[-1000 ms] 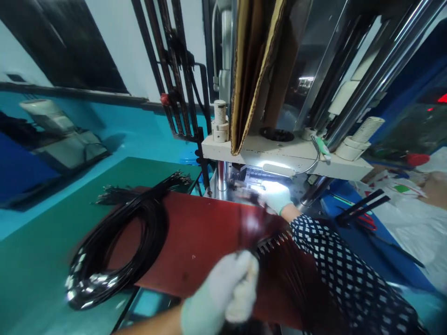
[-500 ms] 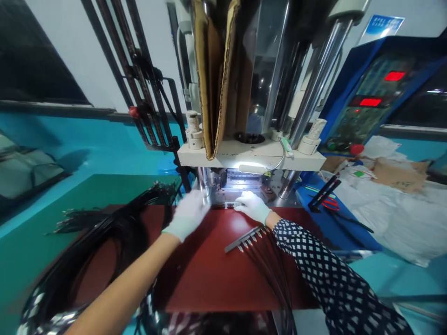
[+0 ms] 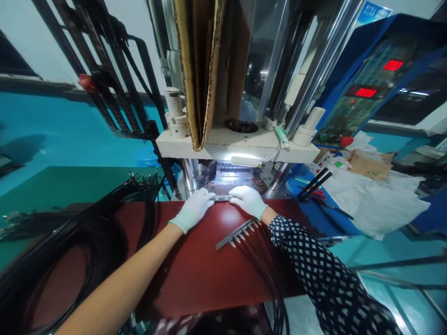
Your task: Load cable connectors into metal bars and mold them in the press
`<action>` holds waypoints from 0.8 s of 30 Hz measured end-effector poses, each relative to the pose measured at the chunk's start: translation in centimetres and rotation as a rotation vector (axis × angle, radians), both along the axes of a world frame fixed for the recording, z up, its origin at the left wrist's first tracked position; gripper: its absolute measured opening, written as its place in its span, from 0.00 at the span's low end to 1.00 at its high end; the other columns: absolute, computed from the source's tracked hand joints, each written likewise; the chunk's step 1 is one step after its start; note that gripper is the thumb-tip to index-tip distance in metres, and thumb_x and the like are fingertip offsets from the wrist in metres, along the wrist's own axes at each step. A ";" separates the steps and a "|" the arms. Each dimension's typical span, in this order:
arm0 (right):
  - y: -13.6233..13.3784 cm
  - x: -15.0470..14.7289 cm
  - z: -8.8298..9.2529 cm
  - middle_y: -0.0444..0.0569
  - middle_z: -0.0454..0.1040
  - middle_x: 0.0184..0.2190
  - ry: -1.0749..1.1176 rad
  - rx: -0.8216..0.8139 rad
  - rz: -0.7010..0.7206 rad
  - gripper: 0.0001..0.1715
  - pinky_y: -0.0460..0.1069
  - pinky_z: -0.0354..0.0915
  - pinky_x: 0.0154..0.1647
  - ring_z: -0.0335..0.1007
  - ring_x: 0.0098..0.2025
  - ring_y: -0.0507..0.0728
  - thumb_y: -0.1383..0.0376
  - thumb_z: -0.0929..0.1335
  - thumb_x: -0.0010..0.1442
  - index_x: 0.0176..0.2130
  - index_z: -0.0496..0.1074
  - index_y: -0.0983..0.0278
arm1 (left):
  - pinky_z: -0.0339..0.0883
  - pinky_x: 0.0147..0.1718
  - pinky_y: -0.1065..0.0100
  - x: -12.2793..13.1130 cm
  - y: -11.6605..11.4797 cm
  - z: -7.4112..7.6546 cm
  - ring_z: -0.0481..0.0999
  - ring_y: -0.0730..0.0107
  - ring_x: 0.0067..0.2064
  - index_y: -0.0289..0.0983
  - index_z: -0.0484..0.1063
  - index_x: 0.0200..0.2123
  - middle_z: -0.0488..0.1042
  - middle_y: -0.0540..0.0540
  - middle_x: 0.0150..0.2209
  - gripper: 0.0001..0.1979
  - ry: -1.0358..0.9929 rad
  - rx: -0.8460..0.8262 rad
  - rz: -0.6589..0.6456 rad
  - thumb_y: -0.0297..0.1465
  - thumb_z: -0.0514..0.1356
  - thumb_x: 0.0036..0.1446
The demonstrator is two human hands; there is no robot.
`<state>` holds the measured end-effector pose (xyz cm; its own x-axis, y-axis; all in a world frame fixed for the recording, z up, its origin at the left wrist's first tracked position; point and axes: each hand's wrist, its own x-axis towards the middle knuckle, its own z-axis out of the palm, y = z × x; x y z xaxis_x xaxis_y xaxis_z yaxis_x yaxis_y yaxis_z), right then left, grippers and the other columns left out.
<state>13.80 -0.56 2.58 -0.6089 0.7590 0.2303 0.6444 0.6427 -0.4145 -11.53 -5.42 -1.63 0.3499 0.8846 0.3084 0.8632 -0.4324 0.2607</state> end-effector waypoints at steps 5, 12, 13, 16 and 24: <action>1.4 -1.1 0.3 0.47 0.81 0.40 0.118 -0.025 -0.049 0.07 0.51 0.70 0.51 0.77 0.44 0.53 0.65 0.69 0.66 0.39 0.78 0.64 | 0.65 0.46 0.59 0.1 0.1 -0.1 0.70 0.59 0.42 0.36 0.73 0.50 0.70 0.41 0.41 0.16 0.009 0.015 0.004 0.35 0.50 0.69; 1.3 -0.1 1.4 0.38 0.69 0.22 0.427 -0.111 -0.310 0.22 0.40 0.62 0.18 0.63 0.18 0.44 0.57 0.61 0.72 0.34 0.71 0.68 | 0.66 0.47 0.58 0.0 0.2 -0.3 0.71 0.58 0.43 0.36 0.74 0.50 0.70 0.40 0.41 0.15 -0.004 0.013 -0.003 0.34 0.51 0.68; 0.9 0.8 1.5 0.39 0.69 0.22 0.464 -0.171 -0.289 0.23 0.40 0.61 0.18 0.62 0.18 0.45 0.56 0.57 0.73 0.36 0.71 0.67 | 0.66 0.47 0.58 0.0 0.2 -0.3 0.71 0.57 0.43 0.35 0.74 0.50 0.70 0.40 0.41 0.16 -0.009 0.009 -0.004 0.34 0.51 0.68; -0.3 3.6 2.2 0.41 0.67 0.25 0.521 -0.313 -0.241 0.25 0.41 0.60 0.19 0.60 0.20 0.46 0.47 0.56 0.70 0.39 0.67 0.63 | 0.66 0.47 0.57 0.0 0.1 -0.1 0.71 0.56 0.44 0.34 0.73 0.51 0.70 0.39 0.42 0.16 -0.027 -0.006 -0.002 0.35 0.51 0.68; 3.7 -0.7 3.8 0.49 0.71 0.32 0.304 -0.239 -0.243 0.20 0.50 0.70 0.35 0.71 0.35 0.54 0.52 0.60 0.70 0.38 0.69 0.65 | 0.67 0.50 0.58 -0.1 -0.4 0.8 0.71 0.58 0.47 0.35 0.72 0.49 0.70 0.40 0.43 0.13 -0.106 -0.037 -0.050 0.34 0.53 0.67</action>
<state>13.07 3.18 6.38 -0.3380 0.9253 0.1723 0.5909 0.3511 -0.7263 -11.66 -5.82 -0.87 0.3609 0.8784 0.3134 0.8078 -0.4623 0.3657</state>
